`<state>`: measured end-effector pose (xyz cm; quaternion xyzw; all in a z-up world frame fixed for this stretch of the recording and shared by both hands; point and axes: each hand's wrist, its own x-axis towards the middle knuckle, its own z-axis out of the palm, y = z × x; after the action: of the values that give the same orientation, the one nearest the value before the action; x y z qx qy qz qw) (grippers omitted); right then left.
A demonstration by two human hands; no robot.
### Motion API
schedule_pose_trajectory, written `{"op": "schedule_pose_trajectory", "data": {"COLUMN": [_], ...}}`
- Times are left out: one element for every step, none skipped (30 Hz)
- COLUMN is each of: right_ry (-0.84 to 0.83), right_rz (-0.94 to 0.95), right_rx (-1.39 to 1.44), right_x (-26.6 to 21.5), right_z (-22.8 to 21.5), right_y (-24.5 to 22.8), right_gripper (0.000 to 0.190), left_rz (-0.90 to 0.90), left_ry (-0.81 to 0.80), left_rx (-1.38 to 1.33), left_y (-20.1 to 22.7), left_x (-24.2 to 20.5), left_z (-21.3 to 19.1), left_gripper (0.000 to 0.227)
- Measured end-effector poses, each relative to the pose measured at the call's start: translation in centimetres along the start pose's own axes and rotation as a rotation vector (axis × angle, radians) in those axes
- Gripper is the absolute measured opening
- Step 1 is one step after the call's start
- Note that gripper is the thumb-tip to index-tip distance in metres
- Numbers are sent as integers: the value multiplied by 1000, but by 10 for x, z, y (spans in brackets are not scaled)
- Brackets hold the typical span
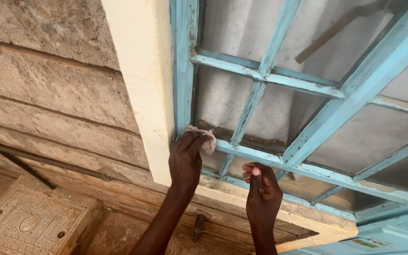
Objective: The person cleans a window by wiping the window frame and glass panes with a rag, unfolding and turning the rag, and wiping other sections of the window.
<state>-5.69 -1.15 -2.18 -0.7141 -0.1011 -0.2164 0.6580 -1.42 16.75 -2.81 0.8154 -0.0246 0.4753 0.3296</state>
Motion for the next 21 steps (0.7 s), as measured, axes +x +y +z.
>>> {"op": "schedule_pose_trajectory", "data": {"right_ry": [21, 26, 47, 67, 70, 70, 70, 73, 62, 51, 60, 78, 91, 95, 102, 110, 109, 83, 54, 52, 54], "right_rz": [14, 18, 34, 50, 50, 47, 45, 46, 24, 3, 3, 12, 19, 17, 28, 39, 41, 14, -15, -15, 9], "right_rx": [-9, -10, -13, -15, -10, -13, -24, -27, 0, 27, 20, 44, 69, 63, 71, 79, 81, 81, 78, 76, 55], "right_x": [-4, -5, -3, -2, 1, 4, 5, 4, 3, 3, 2, 0, -1, -1, -1, 0, 0, 0, 0, -1, -1], "right_z": [-3, -6, -9, -10, -10, -8, -10, -11, -12, -14, -17, -21, -23, -25, -25, -25, -23, -21, -22, -24, -27], "right_y": [-1, 0, 1, 1, 1, 1, 1, 1, 1, 2, 3, 4, 6, 8, 10, 12, 14, 15, 16, 16, 15], "right_gripper": [33, 33, 33, 34, 34, 34, 35, 35, 34, 34, 34, 35, 35, 35, 35, 36, 36, 36, 35, 35, 35], "left_rz": [-4, -2, 27, 56, 61, 81, 96, 97, -38, -172, -171, -119, -68, -69, -35, -2, -1, 19, 36, 33, -40], "left_ry": [75, 68, 38, 7, 6, 3, -3, -5, -13, -22, -29, 6, 44, 43, 5, -33, -34, -72, -108, -106, -61], "left_rx": [106, 103, 67, 31, 33, -6, -50, -54, -58, -62, -71, -4, 64, 57, 35, 12, 15, -29, -76, -76, -60], "left_y": [3, 8, 17, 24, 27, 31, 35, 31, 23, 20, 24, 28, 31, 37, 44, 48, 46, 43, 42, 42, 42], "left_x": [-7, -11, -12, -12, -12, -13, -15, -13, -8, -5, -9, -16, -22, -27, -31, -34, -35, -37, -39, -41, -42], "left_z": [1, 7, 18, 24, 23, 21, 20, 16, 9, 6, 7, 7, 8, 14, 22, 27, 25, 20, 18, 16, 15], "left_gripper": [36, 36, 35, 35, 35, 33, 31, 31, 37, 43, 43, 47, 53, 53, 55, 57, 57, 55, 54, 54, 56]}}
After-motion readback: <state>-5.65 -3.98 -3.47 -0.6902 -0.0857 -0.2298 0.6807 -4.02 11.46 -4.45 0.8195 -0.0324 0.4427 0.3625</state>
